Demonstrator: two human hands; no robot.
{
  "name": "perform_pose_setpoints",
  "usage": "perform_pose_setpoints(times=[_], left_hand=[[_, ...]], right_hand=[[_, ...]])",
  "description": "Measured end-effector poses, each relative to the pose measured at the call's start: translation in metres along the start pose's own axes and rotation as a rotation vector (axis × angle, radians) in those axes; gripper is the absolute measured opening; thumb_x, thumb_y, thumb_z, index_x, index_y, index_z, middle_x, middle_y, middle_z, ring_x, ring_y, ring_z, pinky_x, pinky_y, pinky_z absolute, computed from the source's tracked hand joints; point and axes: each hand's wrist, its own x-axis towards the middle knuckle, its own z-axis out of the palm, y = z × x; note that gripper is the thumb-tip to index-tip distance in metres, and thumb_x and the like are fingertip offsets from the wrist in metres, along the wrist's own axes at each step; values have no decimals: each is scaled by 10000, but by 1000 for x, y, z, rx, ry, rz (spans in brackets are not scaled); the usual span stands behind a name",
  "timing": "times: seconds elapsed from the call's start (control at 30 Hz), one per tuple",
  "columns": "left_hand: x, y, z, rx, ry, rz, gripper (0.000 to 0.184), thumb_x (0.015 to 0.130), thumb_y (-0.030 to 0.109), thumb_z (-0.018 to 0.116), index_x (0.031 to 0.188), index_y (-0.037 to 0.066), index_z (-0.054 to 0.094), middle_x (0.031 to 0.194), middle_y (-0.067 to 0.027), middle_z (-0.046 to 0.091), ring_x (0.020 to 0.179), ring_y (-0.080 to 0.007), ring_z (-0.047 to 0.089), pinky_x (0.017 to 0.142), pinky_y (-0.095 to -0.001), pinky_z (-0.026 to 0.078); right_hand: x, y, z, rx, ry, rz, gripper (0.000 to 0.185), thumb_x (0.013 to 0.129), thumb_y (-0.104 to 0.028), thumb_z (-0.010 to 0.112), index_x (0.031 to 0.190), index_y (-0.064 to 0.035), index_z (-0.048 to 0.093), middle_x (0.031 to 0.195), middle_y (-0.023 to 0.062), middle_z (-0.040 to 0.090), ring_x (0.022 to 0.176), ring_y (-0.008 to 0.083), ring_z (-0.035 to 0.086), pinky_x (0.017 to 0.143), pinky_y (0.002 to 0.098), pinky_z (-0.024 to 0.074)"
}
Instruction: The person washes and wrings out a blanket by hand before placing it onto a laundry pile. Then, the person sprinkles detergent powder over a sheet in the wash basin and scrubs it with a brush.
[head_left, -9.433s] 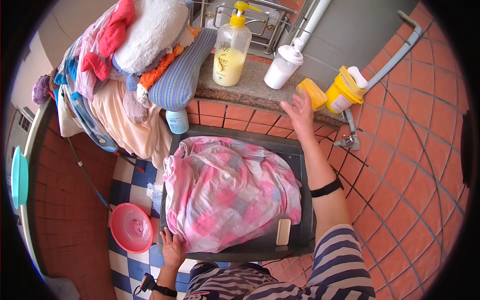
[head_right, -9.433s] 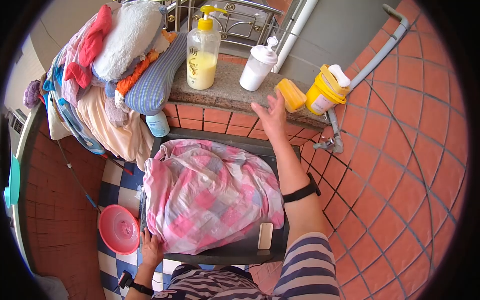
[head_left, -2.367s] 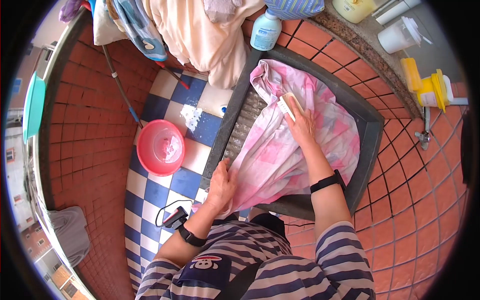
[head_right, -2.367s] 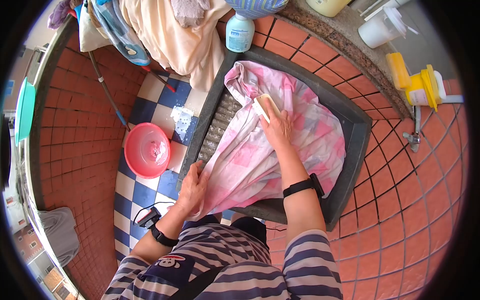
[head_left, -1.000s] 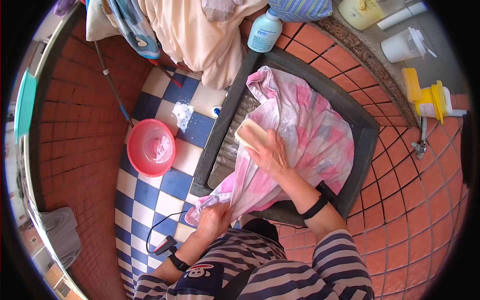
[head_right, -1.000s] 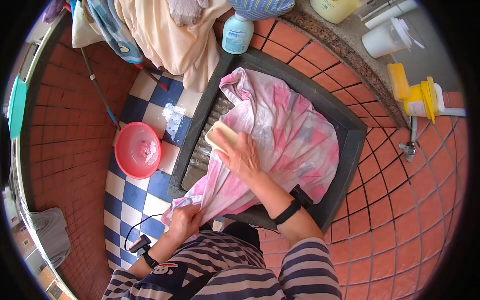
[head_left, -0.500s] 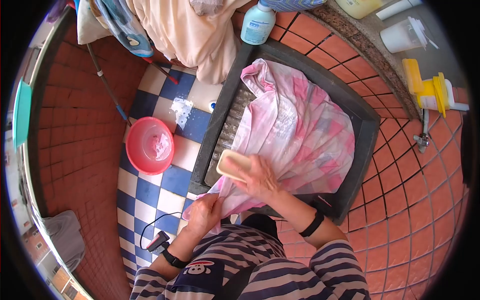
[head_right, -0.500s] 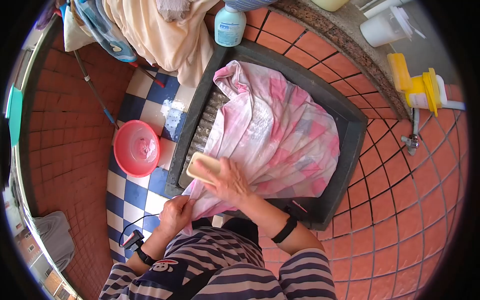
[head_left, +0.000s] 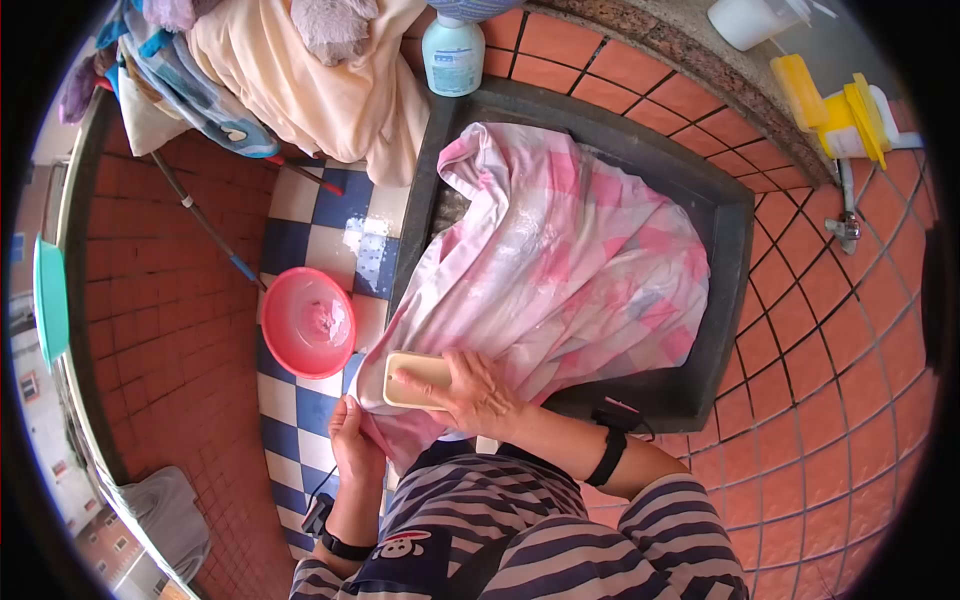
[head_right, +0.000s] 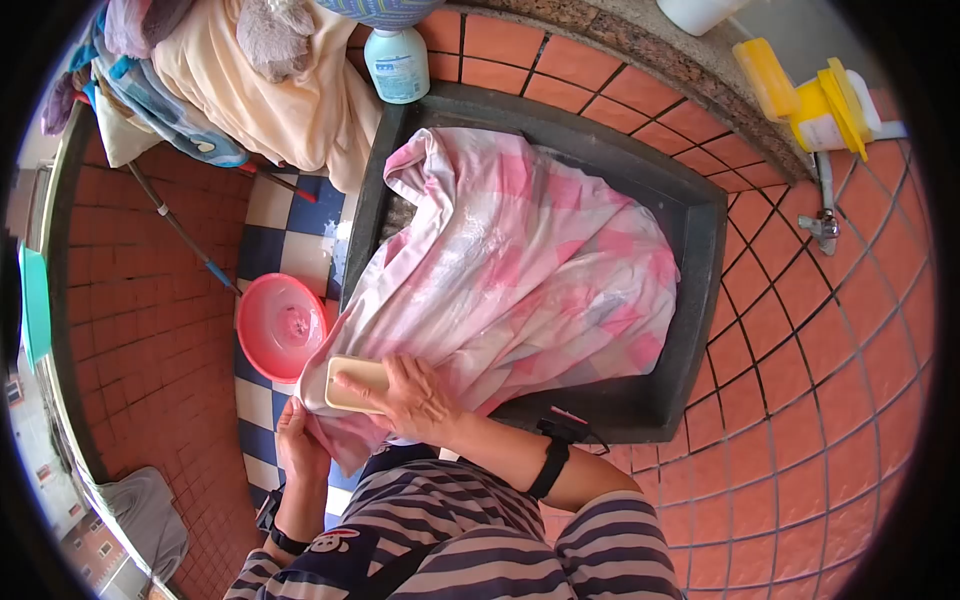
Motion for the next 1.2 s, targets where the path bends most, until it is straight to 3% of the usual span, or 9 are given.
perform_pose_setpoints(times=[0.07, 0.17, 0.3, 0.5, 0.63, 0.77, 0.83, 1.0, 1.2], left_hand=[[-4, -9, 13, -158, 237, -119, 317, 958, 147, 390, 1197, -27, 501, 1194, -142, 576, 1092, -271, 559, 1021, -406, 383], [-18, -4, 16, -165, 75, -110, 433, 963, 268, 350, 1272, -11, 469, 1313, -174, 502, 1202, -299, 490, 1063, -440, 338], [-16, 4, 27, -105, -15, -262, 550, 965, 377, 393, 1353, -12, 379, 1335, -177, 479, 1217, -298, 479, 1055, -436, 349], [-31, -3, 13, 350, 72, -362, 479, 869, 171, 640, 1291, 4, 486, 1151, -110, 595, 1008, -200, 586, 868, -332, 477], [-45, 12, -7, 608, -4, -473, 328, 861, 142, 657, 1157, 7, 616, 990, -65, 666, 880, -145, 614, 785, -290, 484], [-16, 2, 12, 946, -312, 151, 325, 813, 54, 654, 1133, 2, 628, 922, -70, 673, 795, -158, 624, 759, -273, 485], [-1, 20, 45, 346, -5, -293, 335, 774, -13, 592, 1108, -24, 613, 884, -83, 659, 766, -185, 630, 735, -286, 503], [5, -5, 48, 133, 298, -174, 372, 661, -118, 375, 923, -1, 611, 749, -31, 591, 598, -119, 527, 590, -231, 445], [-2, 19, 37, 200, -20, -176, 300, 718, -20, 460, 979, -20, 606, 915, -102, 623, 808, -186, 593, 745, -288, 480]], right_hand=[[9, 38, -12, -183, -21, 30, 759, 710, -282, 725, 1390, -366, 398, 943, 139, 457, 858, 323, 494, 774, 459, 420], [50, 163, -76, -607, 214, 432, 624, 789, -244, 665, 1360, -346, 435, 884, 177, 507, 797, 352, 512, 742, 458, 431], [57, 156, -83, -563, 262, 539, 588, 824, -219, 625, 1370, -313, 430, 873, 187, 511, 799, 366, 511, 727, 464, 441], [17, 68, -14, -224, -80, -22, 814, 688, -199, 730, 1392, -407, 380, 965, 132, 444, 888, 326, 497, 825, 440, 421], [64, 181, -96, -615, 183, 460, 688, 787, -193, 654, 1396, -346, 374, 958, 183, 501, 870, 342, 500, 746, 448, 429], [48, 103, -42, -347, 79, 320, 777, 770, -167, 665, 1434, -353, 307, 977, 176, 465, 875, 340, 482, 786, 445, 425], [15, 19, 2, -74, -79, 70, 808, 742, -130, 655, 1438, -357, 312, 1012, 163, 458, 896, 333, 487, 807, 442, 431], [36, 113, -26, -471, 39, 81, 773, 778, -116, 608, 1443, -336, 281, 1034, 176, 487, 902, 322, 504, 782, 428, 419], [67, 123, -62, -461, 130, 455, 738, 743, -153, 666, 1406, -258, 359, 1028, 163, 469, 961, 325, 475, 803, 453, 395]])
